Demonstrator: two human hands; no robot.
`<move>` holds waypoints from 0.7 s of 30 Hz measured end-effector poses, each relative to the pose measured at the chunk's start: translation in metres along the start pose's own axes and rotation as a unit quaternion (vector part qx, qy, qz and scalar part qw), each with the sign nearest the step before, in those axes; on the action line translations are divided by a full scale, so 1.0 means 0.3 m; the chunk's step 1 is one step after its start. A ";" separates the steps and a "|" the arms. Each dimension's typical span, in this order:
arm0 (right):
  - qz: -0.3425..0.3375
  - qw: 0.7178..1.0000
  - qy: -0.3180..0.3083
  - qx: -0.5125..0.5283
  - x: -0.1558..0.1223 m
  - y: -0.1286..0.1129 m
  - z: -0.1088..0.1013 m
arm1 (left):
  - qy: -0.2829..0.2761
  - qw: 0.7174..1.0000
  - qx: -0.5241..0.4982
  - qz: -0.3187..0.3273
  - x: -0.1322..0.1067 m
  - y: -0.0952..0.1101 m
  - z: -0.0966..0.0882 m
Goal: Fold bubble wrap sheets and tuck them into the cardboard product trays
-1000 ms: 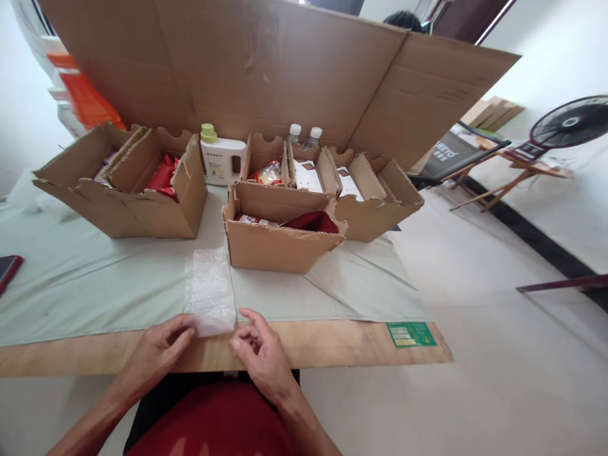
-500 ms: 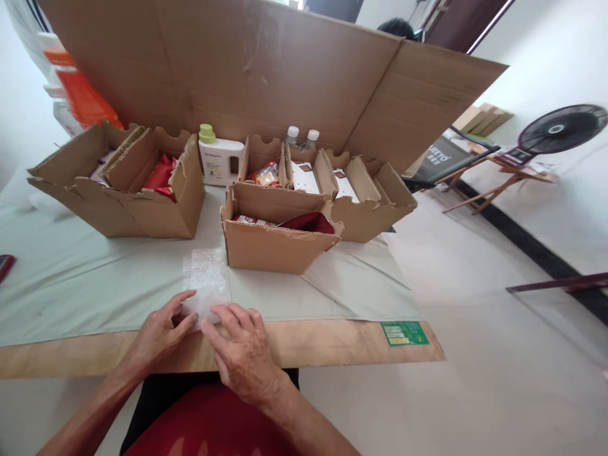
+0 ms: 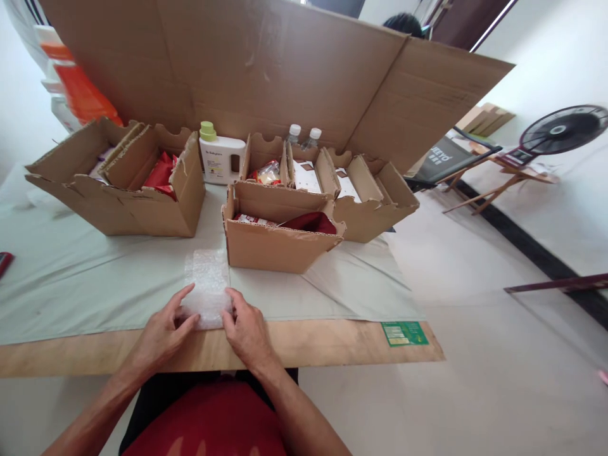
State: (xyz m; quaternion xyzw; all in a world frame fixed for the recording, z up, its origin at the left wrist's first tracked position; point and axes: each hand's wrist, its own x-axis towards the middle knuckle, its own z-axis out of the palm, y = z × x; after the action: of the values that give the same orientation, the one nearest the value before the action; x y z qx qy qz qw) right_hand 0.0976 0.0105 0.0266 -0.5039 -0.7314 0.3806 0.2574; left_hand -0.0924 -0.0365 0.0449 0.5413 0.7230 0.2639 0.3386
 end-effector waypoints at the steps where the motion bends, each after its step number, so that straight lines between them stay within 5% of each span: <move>1: -0.010 1.000 0.008 -0.018 -0.002 0.000 0.004 | 0.004 1.000 0.020 -0.006 0.001 0.005 0.004; 7: -0.185 0.959 0.141 -0.163 -0.070 -0.004 -0.042 | 0.023 0.993 0.120 -0.010 -0.002 0.028 0.022; 10: -0.277 0.931 0.069 -0.228 -0.098 -0.011 -0.075 | 0.032 0.989 0.148 0.002 0.000 0.015 0.036; 14: -0.315 0.908 -0.041 -0.275 -0.059 0.005 -0.059 | 0.073 0.985 0.147 0.051 -0.007 -0.022 0.050; 18: -0.329 0.908 -0.050 -0.253 -0.012 0.019 -0.041 | 0.181 0.947 0.151 0.220 -0.045 -0.041 0.031; 21: -0.316 0.923 -0.080 -0.202 0.002 0.003 -0.058 | 0.143 0.921 0.165 0.321 -0.071 -0.036 0.001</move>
State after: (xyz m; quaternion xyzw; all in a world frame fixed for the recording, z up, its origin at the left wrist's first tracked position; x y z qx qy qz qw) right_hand 0.1111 0.0162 0.0360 -0.2558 -0.9322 0.1625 0.1977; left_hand -0.0947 -0.0599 0.0409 0.7490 0.5843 0.3104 0.0342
